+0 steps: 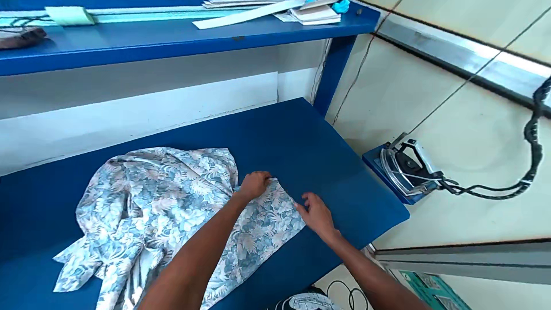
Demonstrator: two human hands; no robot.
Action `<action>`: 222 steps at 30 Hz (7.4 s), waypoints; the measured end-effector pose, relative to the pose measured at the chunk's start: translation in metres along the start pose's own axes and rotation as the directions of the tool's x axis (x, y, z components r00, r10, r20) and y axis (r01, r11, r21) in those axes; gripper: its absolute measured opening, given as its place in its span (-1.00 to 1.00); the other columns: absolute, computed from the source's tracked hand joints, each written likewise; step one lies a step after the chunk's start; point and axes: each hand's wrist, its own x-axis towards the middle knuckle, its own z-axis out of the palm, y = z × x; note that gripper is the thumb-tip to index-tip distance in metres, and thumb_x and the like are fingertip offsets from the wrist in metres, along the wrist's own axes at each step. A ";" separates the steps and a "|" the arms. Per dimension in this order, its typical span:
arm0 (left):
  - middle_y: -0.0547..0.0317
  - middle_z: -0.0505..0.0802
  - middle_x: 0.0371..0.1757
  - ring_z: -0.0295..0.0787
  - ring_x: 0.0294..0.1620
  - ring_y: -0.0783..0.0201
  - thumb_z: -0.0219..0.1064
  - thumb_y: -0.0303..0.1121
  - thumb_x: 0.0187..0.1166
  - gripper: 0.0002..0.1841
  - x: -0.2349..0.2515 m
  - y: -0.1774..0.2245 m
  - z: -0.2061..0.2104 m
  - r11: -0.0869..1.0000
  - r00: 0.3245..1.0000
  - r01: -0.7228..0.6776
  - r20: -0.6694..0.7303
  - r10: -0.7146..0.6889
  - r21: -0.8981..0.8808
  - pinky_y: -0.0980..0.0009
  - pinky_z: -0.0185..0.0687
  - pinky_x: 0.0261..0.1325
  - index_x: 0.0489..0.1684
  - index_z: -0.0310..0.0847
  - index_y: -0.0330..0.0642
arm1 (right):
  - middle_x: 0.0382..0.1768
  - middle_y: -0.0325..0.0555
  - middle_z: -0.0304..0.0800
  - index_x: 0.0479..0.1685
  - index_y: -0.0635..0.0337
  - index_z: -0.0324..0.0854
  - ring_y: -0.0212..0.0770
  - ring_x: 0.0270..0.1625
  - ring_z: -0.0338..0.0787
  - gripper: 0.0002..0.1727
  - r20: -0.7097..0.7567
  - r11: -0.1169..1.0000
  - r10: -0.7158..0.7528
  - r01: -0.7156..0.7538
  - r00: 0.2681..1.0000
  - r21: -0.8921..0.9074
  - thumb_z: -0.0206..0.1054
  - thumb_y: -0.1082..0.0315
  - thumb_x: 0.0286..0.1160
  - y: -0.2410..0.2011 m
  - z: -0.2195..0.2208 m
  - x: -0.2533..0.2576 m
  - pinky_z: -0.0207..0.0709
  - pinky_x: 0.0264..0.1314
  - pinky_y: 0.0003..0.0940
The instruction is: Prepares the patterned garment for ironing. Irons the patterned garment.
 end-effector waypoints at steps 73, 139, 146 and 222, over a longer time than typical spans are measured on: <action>0.08 0.49 0.76 0.24 0.83 0.01 0.02 -0.32 0.80 -0.51 -0.063 -0.016 0.081 0.992 0.922 0.044 -0.388 0.006 0.120 -0.13 0.00 0.84 0.70 0.43 -0.13 | 0.71 -0.23 0.46 0.67 -0.03 0.50 -0.05 0.81 0.31 -0.51 0.055 0.816 -0.531 0.528 0.846 -0.236 0.01 0.19 0.85 -0.037 0.069 0.085 0.03 0.83 0.23; 0.17 0.14 0.93 -0.20 0.96 -0.02 -0.27 -0.07 0.89 -0.38 -0.016 0.026 0.102 0.982 0.965 0.032 -0.261 0.018 0.186 -0.16 -0.38 0.90 0.90 0.06 -0.07 | 0.94 -0.28 -0.08 0.92 -0.24 0.07 0.13 0.95 -0.19 -0.20 0.118 0.770 -0.465 0.466 0.878 -0.435 -0.27 -0.36 0.75 0.029 0.046 0.045 -0.43 0.80 0.51; 0.09 -0.21 0.98 -0.55 0.95 -0.21 -0.15 0.80 0.18 0.33 -0.019 0.045 0.087 0.944 0.989 0.147 -0.072 -0.132 0.294 -0.54 -0.65 0.73 0.98 -0.31 0.07 | 0.89 -0.23 0.08 0.83 -0.33 0.25 0.05 0.94 -0.05 -0.24 0.113 0.810 -0.430 0.438 0.896 -0.389 -0.22 -0.40 0.74 0.114 -0.047 0.000 -0.23 0.83 0.46; -0.05 0.43 0.78 0.22 0.84 -0.04 -0.21 -0.03 0.84 -0.36 -0.232 -0.034 0.108 0.986 0.909 0.131 -0.408 -0.079 0.101 -0.12 0.00 0.86 0.73 0.37 -0.25 | -0.58 -0.04 0.61 -0.19 0.26 0.61 -0.13 -0.59 0.63 -0.34 0.627 0.798 -0.482 0.602 0.612 0.026 0.07 -0.26 0.75 -0.116 -0.053 0.094 0.55 -0.43 -0.13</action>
